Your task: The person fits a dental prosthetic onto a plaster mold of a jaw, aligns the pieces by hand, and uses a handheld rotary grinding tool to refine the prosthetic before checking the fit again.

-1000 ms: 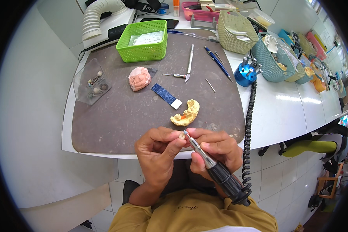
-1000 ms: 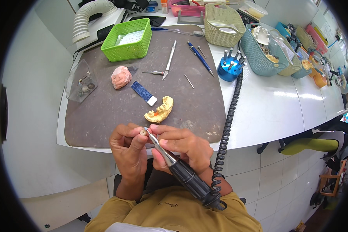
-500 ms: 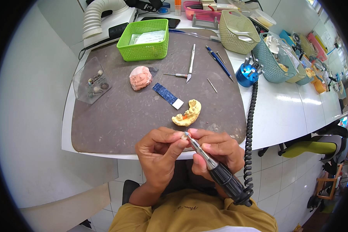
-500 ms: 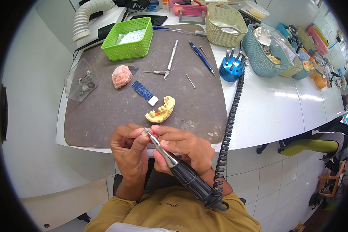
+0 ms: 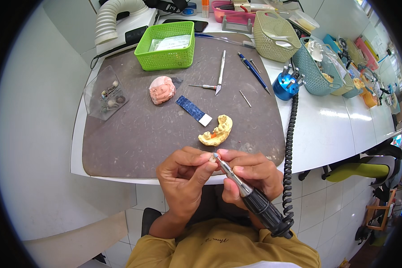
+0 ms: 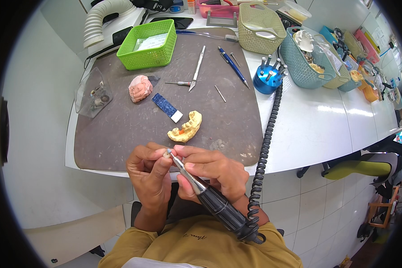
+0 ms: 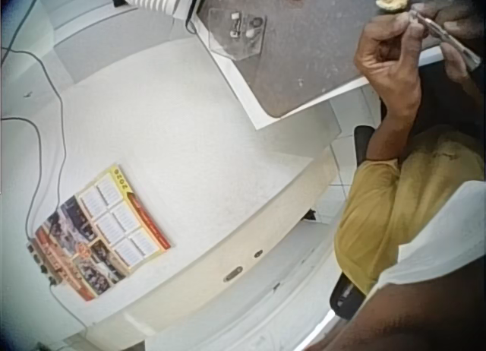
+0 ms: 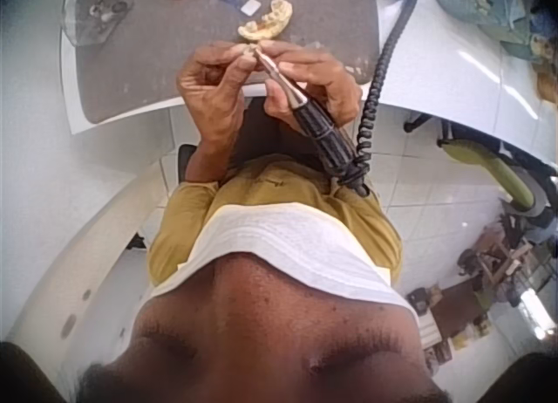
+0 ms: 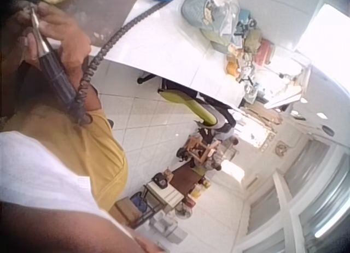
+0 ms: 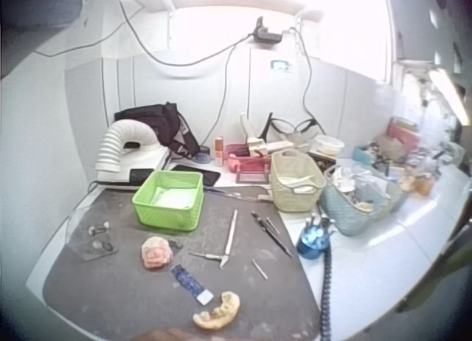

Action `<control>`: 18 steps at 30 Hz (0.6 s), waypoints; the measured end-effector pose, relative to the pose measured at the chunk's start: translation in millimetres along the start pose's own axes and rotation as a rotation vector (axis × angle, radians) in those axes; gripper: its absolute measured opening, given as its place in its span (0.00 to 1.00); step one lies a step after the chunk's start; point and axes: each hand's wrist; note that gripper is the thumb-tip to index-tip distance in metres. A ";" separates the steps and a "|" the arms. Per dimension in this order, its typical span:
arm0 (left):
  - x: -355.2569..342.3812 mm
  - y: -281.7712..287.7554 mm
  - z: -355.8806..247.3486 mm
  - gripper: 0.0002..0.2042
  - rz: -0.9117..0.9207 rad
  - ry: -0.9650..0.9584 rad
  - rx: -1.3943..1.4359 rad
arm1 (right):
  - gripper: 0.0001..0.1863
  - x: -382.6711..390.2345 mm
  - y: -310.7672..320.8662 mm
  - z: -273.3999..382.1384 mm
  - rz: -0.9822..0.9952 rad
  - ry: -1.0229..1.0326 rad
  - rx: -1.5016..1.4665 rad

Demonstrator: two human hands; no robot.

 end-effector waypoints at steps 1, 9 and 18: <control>-0.1 0.2 0.1 0.06 0.002 -0.004 -0.004 | 0.16 -0.2 0.0 -0.3 0.002 0.002 0.000; -0.2 -0.1 -0.3 0.06 0.017 -0.013 -0.031 | 0.16 -0.7 -3.6 -3.4 -0.097 0.003 -0.069; 0.2 0.4 -0.2 0.06 0.012 -0.014 -0.031 | 0.17 -2.2 -1.5 -2.4 -0.063 0.009 -0.047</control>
Point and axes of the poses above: each hand's wrist, its own x-axis away from the middle knuckle, its own y-axis out of the back of the hand, z = x × y, and after that the axes turned 7 degrees about x, right-handed
